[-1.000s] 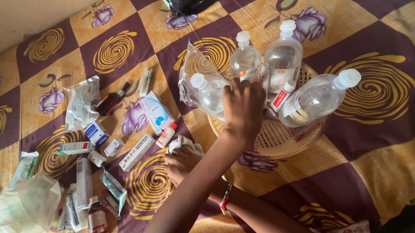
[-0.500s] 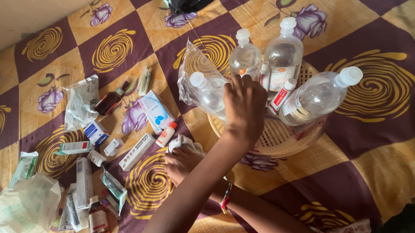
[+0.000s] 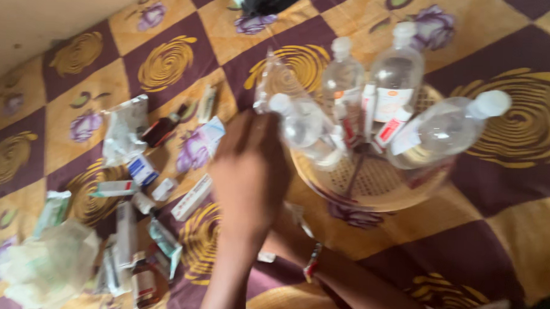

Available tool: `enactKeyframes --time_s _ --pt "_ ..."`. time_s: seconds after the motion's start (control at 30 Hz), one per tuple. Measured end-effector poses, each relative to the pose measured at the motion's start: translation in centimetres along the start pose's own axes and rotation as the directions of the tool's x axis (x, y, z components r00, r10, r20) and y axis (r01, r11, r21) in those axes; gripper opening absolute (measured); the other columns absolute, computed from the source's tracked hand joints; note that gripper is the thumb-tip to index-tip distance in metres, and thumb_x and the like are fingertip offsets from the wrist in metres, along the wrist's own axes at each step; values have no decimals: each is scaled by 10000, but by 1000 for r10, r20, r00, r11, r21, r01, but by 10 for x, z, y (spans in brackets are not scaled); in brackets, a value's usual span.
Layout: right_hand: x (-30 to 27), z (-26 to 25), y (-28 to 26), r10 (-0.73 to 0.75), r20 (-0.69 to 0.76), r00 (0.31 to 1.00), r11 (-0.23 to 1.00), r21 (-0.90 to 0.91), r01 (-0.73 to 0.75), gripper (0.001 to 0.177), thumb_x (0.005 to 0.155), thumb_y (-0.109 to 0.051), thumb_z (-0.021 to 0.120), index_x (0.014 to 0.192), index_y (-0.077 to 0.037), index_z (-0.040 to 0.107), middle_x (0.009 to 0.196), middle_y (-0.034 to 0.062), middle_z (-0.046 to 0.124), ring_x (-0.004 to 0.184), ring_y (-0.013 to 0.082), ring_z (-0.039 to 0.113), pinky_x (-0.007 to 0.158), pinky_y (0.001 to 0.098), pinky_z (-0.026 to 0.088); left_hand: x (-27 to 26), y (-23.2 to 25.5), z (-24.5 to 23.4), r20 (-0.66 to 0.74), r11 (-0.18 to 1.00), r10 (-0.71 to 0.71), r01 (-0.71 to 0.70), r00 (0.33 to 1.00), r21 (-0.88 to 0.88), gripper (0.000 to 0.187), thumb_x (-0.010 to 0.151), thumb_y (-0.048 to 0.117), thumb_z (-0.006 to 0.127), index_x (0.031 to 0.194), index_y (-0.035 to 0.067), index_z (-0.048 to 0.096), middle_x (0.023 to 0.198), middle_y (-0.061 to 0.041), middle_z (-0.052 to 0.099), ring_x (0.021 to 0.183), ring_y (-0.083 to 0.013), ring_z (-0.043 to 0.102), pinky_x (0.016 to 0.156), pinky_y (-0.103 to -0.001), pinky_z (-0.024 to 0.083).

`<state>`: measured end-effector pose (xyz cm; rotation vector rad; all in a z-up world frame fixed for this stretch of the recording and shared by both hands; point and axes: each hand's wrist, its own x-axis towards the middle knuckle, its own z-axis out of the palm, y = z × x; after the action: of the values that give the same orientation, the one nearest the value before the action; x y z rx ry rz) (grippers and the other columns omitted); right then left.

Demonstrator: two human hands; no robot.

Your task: The person organizes various medication tubes, bottles, and boxes on a bed, picking them up individually to check them and placing some into a white cloth and others into a plastic basket.

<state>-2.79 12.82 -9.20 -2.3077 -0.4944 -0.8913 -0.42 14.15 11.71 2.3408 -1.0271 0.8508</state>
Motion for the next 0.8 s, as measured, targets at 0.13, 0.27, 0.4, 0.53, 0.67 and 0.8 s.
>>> enactKeyframes --time_s 0.13,0.27,0.4,0.53,0.67,0.8 --pt "34 -22 -21 87 98 991 990 104 -97 450 826 -35 622 1275 -45 653 1284 177 626 1136 348 590 977 480 442 -53 -74 -37 -59 939 -344 343 937 -17 86 875 24 647 950 65 658 928 -105 675 789 -261 679 668 -396 529" --pt "53 -23 -30 52 258 965 997 38 -63 155 830 -71 694 983 -59 719 1070 100 695 1051 309 619 947 486 462 -121 -179 -42 -227 813 -458 508 859 284 77 865 51 687 935 74 665 923 -117 675 832 -337 673 714 -454 526" --pt "56 -16 -31 21 198 980 997 65 -34 183 775 -48 692 956 -56 715 1028 116 706 991 325 644 900 467 497 -182 -263 -39 -225 838 -334 398 915 372 377 688 148 756 1043 35 699 987 -179 684 900 -415 654 788 -509 522" --pt "57 -8 -39 138 257 957 990 -1 -143 169 804 -54 689 971 -49 715 902 124 718 871 342 665 776 450 545 -196 -271 -8 351 649 -740 745 573 151 670 762 314 855 1341 98 596 1192 -209 620 1059 -343 626 924 -453 518" --pt "60 -5 -45 181 245 952 983 -35 -178 189 808 -50 672 995 -42 705 889 127 728 832 337 679 727 452 556 -188 -251 6 249 794 -603 601 758 94 406 748 245 837 1114 104 732 1160 -117 694 1142 -342 594 974 -493 466" --pt "61 0 -47 217 281 935 976 -66 -206 174 823 -68 680 994 -62 710 888 118 728 833 331 686 713 444 555 -176 -241 16 249 812 -583 562 774 156 385 773 290 832 1049 73 675 1098 -129 686 1107 -349 618 909 -503 489"
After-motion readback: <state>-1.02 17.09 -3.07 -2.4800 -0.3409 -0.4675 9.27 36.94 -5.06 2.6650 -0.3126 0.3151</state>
